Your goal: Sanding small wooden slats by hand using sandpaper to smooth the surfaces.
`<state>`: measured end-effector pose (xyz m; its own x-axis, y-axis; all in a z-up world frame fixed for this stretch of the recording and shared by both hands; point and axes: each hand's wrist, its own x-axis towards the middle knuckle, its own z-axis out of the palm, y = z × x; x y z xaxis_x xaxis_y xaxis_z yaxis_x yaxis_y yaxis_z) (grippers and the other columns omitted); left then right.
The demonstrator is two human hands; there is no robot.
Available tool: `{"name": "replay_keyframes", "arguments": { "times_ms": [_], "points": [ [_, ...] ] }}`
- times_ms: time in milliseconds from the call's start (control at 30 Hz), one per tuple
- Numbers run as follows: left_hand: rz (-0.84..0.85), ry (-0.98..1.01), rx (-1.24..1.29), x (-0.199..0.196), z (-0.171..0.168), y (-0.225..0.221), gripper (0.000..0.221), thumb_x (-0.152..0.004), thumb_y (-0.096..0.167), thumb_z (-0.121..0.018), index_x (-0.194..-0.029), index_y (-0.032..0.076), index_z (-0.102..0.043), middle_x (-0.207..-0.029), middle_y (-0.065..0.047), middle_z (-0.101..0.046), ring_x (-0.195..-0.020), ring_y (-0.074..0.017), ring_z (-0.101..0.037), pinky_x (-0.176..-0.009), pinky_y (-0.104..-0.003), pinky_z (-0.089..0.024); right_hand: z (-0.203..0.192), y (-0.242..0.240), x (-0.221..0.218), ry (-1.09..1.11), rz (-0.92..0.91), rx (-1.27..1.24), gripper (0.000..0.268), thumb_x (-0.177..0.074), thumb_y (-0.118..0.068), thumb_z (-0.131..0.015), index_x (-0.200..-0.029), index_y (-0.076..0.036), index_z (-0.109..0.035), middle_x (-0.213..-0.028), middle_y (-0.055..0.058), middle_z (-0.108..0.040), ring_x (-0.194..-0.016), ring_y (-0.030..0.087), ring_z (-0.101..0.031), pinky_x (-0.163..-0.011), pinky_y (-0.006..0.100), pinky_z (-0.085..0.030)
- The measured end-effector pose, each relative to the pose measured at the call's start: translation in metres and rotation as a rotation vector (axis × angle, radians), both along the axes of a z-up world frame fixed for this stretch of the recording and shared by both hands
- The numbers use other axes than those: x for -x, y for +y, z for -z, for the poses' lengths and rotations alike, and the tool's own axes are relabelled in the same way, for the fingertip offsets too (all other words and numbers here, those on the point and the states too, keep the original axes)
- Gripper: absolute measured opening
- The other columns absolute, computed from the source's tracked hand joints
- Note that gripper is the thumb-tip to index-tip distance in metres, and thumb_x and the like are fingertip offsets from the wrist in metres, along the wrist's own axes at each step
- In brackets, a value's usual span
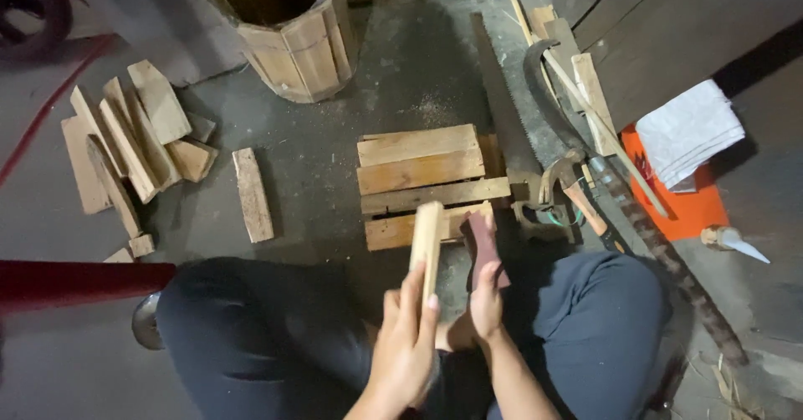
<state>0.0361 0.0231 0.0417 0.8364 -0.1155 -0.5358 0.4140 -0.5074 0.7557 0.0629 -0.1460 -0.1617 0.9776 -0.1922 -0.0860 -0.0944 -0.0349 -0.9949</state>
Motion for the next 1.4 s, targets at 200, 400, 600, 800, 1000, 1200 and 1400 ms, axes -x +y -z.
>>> {"name": "replay_keyframes", "arguments": {
  "times_ms": [200,400,600,800,1000,1200,1400],
  "points": [
    [-0.023,-0.359,-0.368,-0.011,0.006,-0.005,0.067,-0.098,0.032,-0.055,-0.16,0.025,-0.032,-0.111,-0.018,-0.051,-0.08,-0.0323,-0.067,-0.064,-0.041,-0.06,-0.05,0.013,0.001,0.43,0.286,-0.368,0.077,-0.1,-0.05,-0.035,-0.149,0.008,-0.044,-0.163,0.008,-0.042,-0.147,0.012,-0.038,-0.118,0.024,-0.028],
    [0.118,-0.655,-0.564,0.003,0.032,-0.026,0.072,-0.088,0.027,-0.071,-0.154,0.016,-0.045,-0.101,-0.02,-0.049,-0.072,-0.033,-0.055,-0.056,-0.04,-0.052,-0.128,0.031,-0.015,0.458,0.08,-0.904,0.064,-0.102,-0.051,-0.038,-0.148,-0.009,-0.051,-0.137,0.017,-0.064,-0.119,0.027,-0.06,-0.095,0.04,-0.046],
    [0.064,-0.455,-0.321,0.006,0.016,-0.015,0.083,-0.089,0.035,-0.073,-0.156,0.005,-0.033,-0.122,-0.025,-0.051,-0.095,-0.0393,-0.065,-0.076,-0.044,-0.058,-0.143,0.023,-0.022,0.354,-0.073,-1.003,0.059,-0.099,-0.026,-0.046,-0.155,-0.007,-0.044,-0.143,0.017,-0.061,-0.125,0.027,-0.059,-0.103,0.044,-0.047],
    [-0.277,0.182,0.235,0.002,0.041,0.015,0.041,-0.097,0.037,-0.053,-0.123,0.005,-0.06,-0.119,-0.015,-0.067,-0.106,-0.0239,-0.064,-0.093,-0.036,-0.052,-0.148,0.022,-0.022,0.146,-0.234,-1.124,0.057,-0.1,-0.021,-0.056,-0.152,-0.001,-0.042,-0.145,0.023,-0.058,-0.126,0.035,-0.06,-0.101,0.046,-0.052],
    [-0.359,0.652,0.922,-0.003,0.033,0.011,0.081,-0.101,0.057,-0.026,-0.149,-0.005,-0.045,-0.106,-0.024,-0.07,-0.087,-0.0295,-0.073,-0.07,-0.037,-0.061,-0.143,0.021,-0.018,0.098,-0.319,-1.245,0.054,-0.105,-0.026,-0.051,-0.154,-0.005,-0.04,-0.151,0.024,-0.051,-0.134,0.039,-0.055,-0.108,0.047,-0.05],
    [-0.417,0.619,1.062,0.007,0.042,0.005,0.077,-0.104,0.054,-0.027,-0.142,-0.012,-0.043,-0.085,-0.026,-0.067,-0.063,-0.0297,-0.068,-0.057,-0.037,-0.059,-0.147,0.021,-0.017,0.119,-0.366,-1.377,0.07,-0.107,-0.053,-0.039,-0.16,-0.008,-0.032,-0.159,0.021,-0.043,-0.142,0.035,-0.047,-0.114,0.05,-0.044],
    [-0.473,0.55,0.944,0.013,0.049,0.004,0.059,-0.107,0.042,-0.031,-0.138,-0.006,-0.044,-0.07,-0.023,-0.066,-0.045,-0.0263,-0.059,-0.041,-0.034,-0.05,-0.14,0.018,-0.02,0.059,-0.342,-1.413,0.066,-0.108,-0.052,-0.036,-0.159,-0.011,-0.035,-0.16,0.022,-0.04,-0.144,0.038,-0.045,-0.116,0.062,-0.038]
  ]
}}
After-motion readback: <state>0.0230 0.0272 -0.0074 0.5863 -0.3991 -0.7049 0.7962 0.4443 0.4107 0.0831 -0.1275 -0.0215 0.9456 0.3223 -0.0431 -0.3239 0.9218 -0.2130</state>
